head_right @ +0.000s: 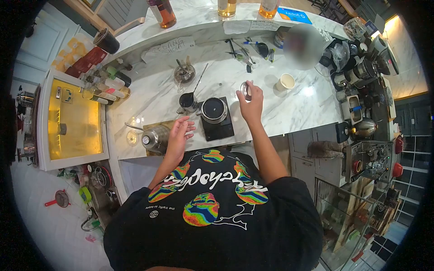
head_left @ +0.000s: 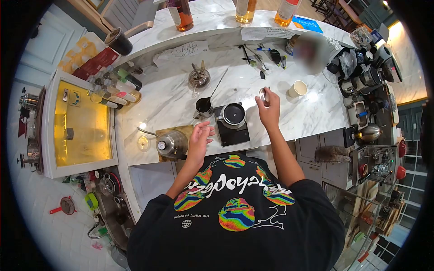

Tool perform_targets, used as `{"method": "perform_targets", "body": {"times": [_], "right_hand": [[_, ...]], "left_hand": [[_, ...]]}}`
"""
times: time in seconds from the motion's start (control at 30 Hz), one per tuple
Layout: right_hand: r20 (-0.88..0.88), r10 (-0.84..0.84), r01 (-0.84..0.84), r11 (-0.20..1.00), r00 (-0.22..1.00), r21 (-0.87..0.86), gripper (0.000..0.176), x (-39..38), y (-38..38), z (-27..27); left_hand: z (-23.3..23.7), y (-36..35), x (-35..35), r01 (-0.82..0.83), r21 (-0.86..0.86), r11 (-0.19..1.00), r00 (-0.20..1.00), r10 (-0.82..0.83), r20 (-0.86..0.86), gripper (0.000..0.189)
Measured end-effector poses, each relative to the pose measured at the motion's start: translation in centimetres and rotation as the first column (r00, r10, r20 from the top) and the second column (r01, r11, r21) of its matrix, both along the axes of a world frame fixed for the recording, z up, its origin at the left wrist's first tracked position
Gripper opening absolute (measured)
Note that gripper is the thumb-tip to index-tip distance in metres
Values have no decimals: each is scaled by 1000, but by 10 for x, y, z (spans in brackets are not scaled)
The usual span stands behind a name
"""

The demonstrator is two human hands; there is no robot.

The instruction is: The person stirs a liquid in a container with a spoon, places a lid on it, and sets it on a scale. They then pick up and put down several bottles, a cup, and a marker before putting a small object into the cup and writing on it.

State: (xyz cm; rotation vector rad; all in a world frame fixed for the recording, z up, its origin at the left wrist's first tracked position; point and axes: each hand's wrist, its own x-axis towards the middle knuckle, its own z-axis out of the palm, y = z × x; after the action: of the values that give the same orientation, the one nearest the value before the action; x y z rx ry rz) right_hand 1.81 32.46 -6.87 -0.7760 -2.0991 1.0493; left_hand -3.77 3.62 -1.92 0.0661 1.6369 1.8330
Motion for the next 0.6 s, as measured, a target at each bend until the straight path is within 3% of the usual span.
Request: {"method": "perform_targets", "body": {"times": [0.03, 0.1, 0.13, 0.17, 0.23, 0.3, 0.47, 0.6], "right_hand": [[-4, 1, -1, 1000, 1000, 3, 51, 2, 7, -21], [343, 51, -98, 988, 938, 122, 50, 1, 13, -50], [437, 98, -127, 991, 894, 38, 51, 3, 13, -60], [436, 105, -133, 990, 894, 35, 51, 6, 10, -67], [487, 66, -260, 903, 871, 343, 52, 13, 6, -81], [474, 88, -259, 915, 876, 309, 53, 14, 2, -86], [426, 9, -213, 876, 905, 433, 48, 22, -11, -101], [460, 28, -237, 884, 887, 402, 51, 24, -9, -100]], "left_hand": [[-2, 0, -2, -10, -9, 1000, 1000, 10, 2, 35], [-4, 1, -4, -21, -15, 1000, 1000, 20, -8, 35], [-5, -1, -5, -28, -25, 999, 1000, 28, -13, 35], [-7, -2, -5, -35, -28, 999, 999, 35, -14, 35], [-9, -4, -5, -59, -24, 998, 998, 59, -9, 35], [-7, -8, -3, -65, -32, 997, 998, 64, -9, 35], [-9, -15, -2, -72, -41, 997, 997, 72, 1, 35], [-12, -16, -3, -75, -38, 997, 997, 75, 3, 36]]}}
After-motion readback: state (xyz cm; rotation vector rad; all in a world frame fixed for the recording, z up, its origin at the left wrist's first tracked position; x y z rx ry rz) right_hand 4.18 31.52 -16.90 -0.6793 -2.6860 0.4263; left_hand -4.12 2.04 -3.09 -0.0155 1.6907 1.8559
